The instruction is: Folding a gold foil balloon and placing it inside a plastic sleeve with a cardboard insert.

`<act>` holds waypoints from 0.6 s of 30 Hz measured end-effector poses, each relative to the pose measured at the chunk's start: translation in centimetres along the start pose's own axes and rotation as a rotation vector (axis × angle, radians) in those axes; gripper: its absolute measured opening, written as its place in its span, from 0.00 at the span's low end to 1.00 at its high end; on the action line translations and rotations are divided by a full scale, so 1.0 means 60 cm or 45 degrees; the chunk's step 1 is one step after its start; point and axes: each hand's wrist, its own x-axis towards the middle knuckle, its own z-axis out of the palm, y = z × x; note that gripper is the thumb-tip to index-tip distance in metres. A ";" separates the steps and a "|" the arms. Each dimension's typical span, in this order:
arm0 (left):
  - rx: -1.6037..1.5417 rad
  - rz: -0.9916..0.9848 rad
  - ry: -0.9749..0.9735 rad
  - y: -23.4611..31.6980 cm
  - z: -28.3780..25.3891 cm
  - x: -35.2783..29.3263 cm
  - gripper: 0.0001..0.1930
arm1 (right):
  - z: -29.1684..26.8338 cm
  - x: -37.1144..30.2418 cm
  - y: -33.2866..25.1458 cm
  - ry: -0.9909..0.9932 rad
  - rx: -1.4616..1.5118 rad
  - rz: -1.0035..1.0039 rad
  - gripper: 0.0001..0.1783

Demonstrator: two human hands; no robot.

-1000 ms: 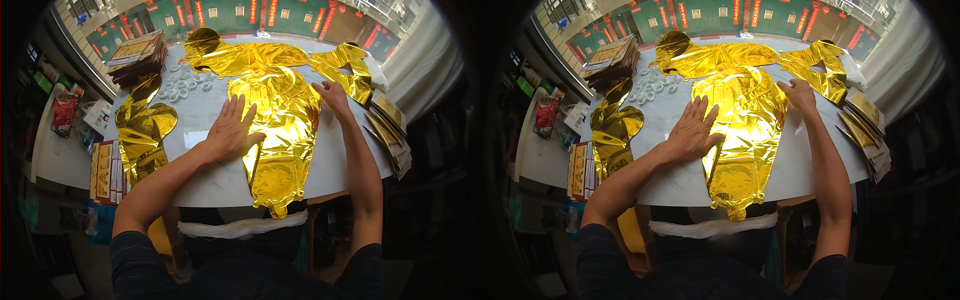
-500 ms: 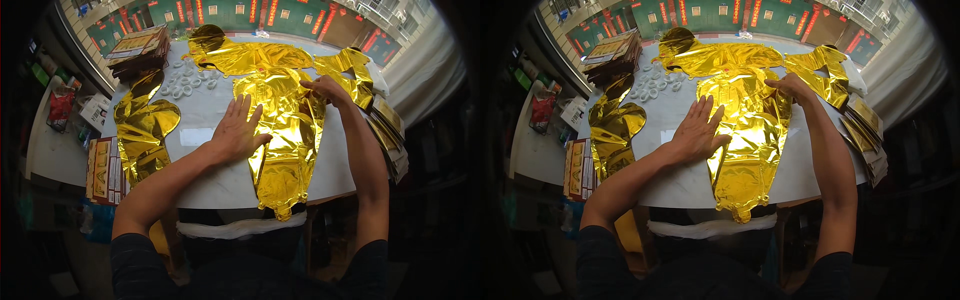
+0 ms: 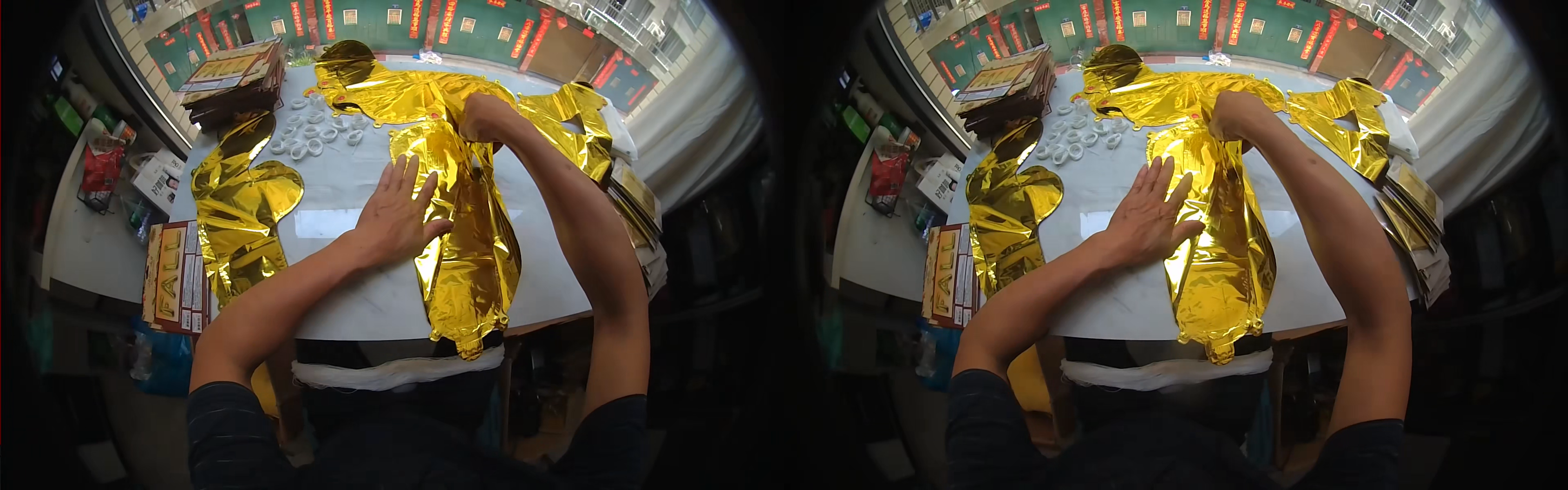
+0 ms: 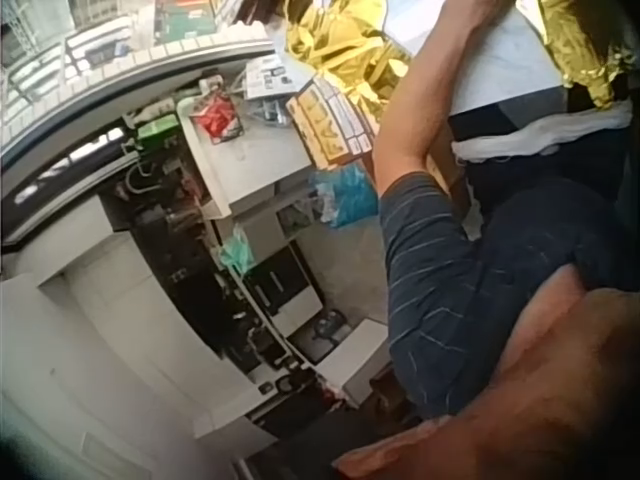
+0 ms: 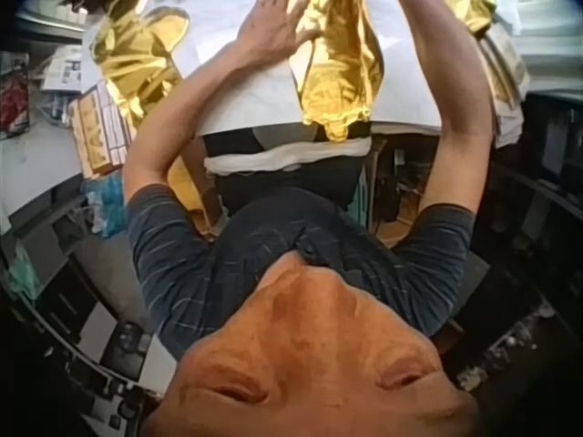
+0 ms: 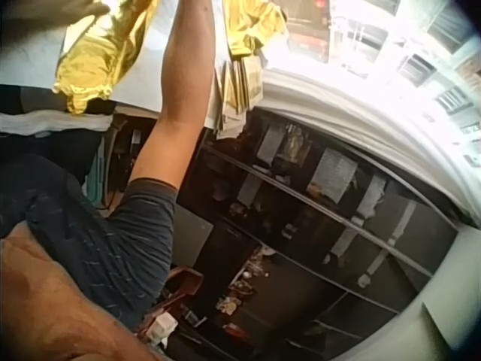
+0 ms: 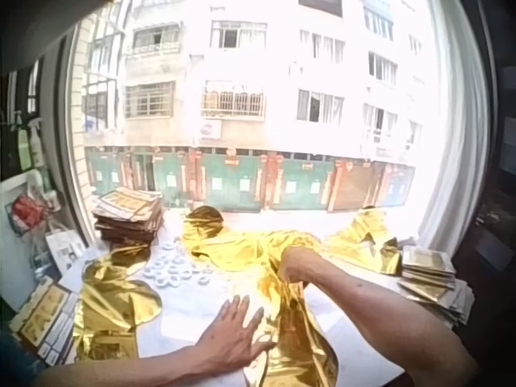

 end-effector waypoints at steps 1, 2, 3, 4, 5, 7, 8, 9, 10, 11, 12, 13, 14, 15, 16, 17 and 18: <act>0.003 -0.001 0.002 0.000 0.000 0.001 0.45 | -0.011 -0.010 -0.028 -0.089 -0.088 -0.003 0.19; -0.010 0.006 0.013 0.000 0.002 0.002 0.45 | -0.014 -0.015 -0.042 -0.090 -0.088 -0.007 0.19; -0.024 0.012 0.024 0.000 0.004 0.002 0.45 | -0.017 -0.021 -0.055 -0.001 -0.191 -0.065 0.20; -0.027 0.018 0.040 0.000 0.006 0.002 0.44 | -0.019 -0.027 -0.067 0.087 -0.295 -0.122 0.22; -0.027 0.011 0.041 -0.001 0.009 0.001 0.44 | -0.028 -0.040 -0.080 0.051 -0.320 -0.103 0.23; -0.024 0.042 0.111 -0.002 0.013 -0.001 0.43 | -0.036 -0.047 -0.075 0.087 -0.319 -0.124 0.22; -0.026 0.047 0.102 -0.003 0.011 -0.001 0.42 | -0.041 -0.049 -0.063 0.127 -0.317 -0.133 0.22; -0.028 0.042 0.105 -0.002 0.010 -0.002 0.42 | -0.044 -0.041 -0.043 0.098 -0.312 -0.115 0.21; -0.016 0.052 0.099 0.001 0.009 0.000 0.42 | -0.040 -0.030 -0.011 0.123 -0.303 -0.103 0.21; -0.003 0.058 0.090 0.001 0.009 0.001 0.42 | -0.038 -0.027 0.003 0.145 -0.294 -0.096 0.21; -0.005 0.058 0.092 0.000 0.009 0.000 0.42 | -0.039 -0.021 0.017 0.052 -0.297 -0.012 0.23; -0.004 0.057 0.103 -0.002 0.010 -0.002 0.41 | -0.033 -0.019 0.029 0.041 -0.269 -0.018 0.23; -0.002 0.057 0.112 -0.004 0.011 -0.004 0.41 | -0.023 -0.018 0.040 0.031 -0.240 -0.023 0.23; -0.001 0.060 0.111 -0.004 0.012 -0.003 0.41 | -0.014 -0.015 0.049 0.030 -0.130 0.011 0.22; 0.001 0.060 0.121 -0.005 0.011 -0.003 0.41 | -0.012 -0.017 0.047 0.029 -0.127 0.011 0.22; 0.004 0.060 0.130 -0.005 0.011 -0.003 0.41 | -0.010 -0.019 0.045 -0.012 0.013 0.006 0.20; 0.007 0.062 0.126 -0.005 0.011 -0.003 0.41 | -0.007 -0.020 0.043 -0.052 0.155 0.001 0.19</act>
